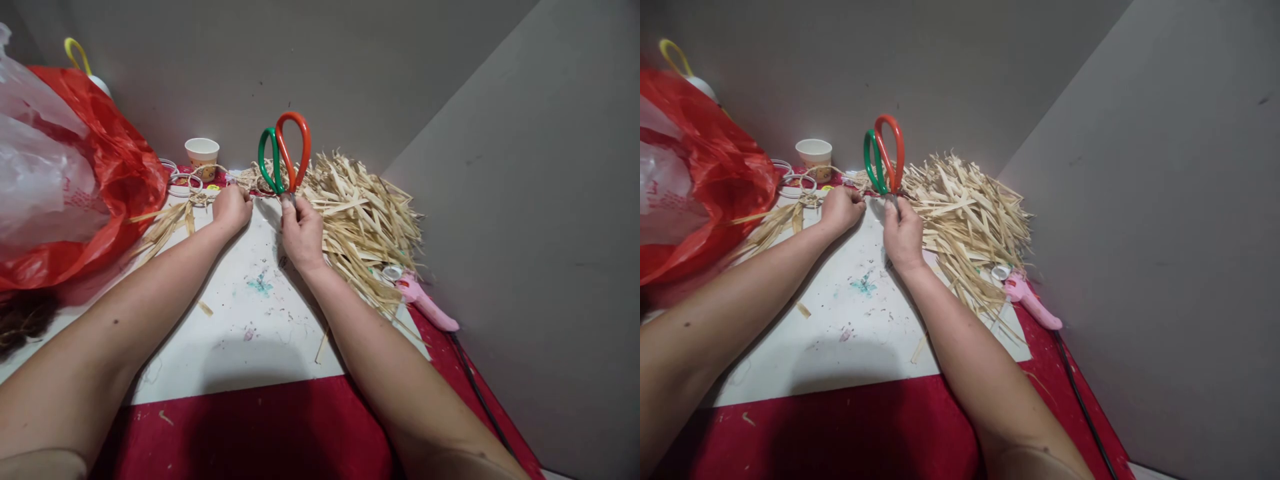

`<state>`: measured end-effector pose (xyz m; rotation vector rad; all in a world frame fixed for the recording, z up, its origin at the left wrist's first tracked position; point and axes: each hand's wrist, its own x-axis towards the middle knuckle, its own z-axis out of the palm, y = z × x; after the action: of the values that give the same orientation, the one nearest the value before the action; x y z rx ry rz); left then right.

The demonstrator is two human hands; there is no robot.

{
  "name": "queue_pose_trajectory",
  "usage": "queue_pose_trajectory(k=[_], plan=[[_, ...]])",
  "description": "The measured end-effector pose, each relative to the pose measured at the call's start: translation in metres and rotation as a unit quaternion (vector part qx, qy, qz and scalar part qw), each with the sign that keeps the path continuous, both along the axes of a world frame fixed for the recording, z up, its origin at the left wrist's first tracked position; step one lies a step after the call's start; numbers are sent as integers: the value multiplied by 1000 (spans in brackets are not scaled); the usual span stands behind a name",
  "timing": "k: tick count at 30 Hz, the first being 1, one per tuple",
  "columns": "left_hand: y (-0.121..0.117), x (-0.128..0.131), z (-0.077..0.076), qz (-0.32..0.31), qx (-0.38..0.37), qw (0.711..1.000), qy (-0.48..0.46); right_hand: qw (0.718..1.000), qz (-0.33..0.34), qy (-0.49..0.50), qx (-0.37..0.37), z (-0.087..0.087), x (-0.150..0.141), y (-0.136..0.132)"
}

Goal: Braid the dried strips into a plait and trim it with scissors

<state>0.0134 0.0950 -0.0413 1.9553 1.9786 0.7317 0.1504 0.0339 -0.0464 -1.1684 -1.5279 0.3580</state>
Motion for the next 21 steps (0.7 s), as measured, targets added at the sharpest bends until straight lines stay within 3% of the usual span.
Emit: queue_pose_trajectory(k=[5,10,14,19,21], plan=[[0,0,0,3,12,1000,5,997,10,-50,-59,-3,1,2],[0,0,0,7,11,1000,13,1000,-13,-8,3,0,1,1],[-1,0,0,2,15,1000,7,996,2,-64,-63,-1,2,2],[0,0,0,2,11,1000,14,1000,-21,-16,14,2,1,0],[-1,0,0,0,14,1000,11,999,-16,-30,-1,1,1,0]])
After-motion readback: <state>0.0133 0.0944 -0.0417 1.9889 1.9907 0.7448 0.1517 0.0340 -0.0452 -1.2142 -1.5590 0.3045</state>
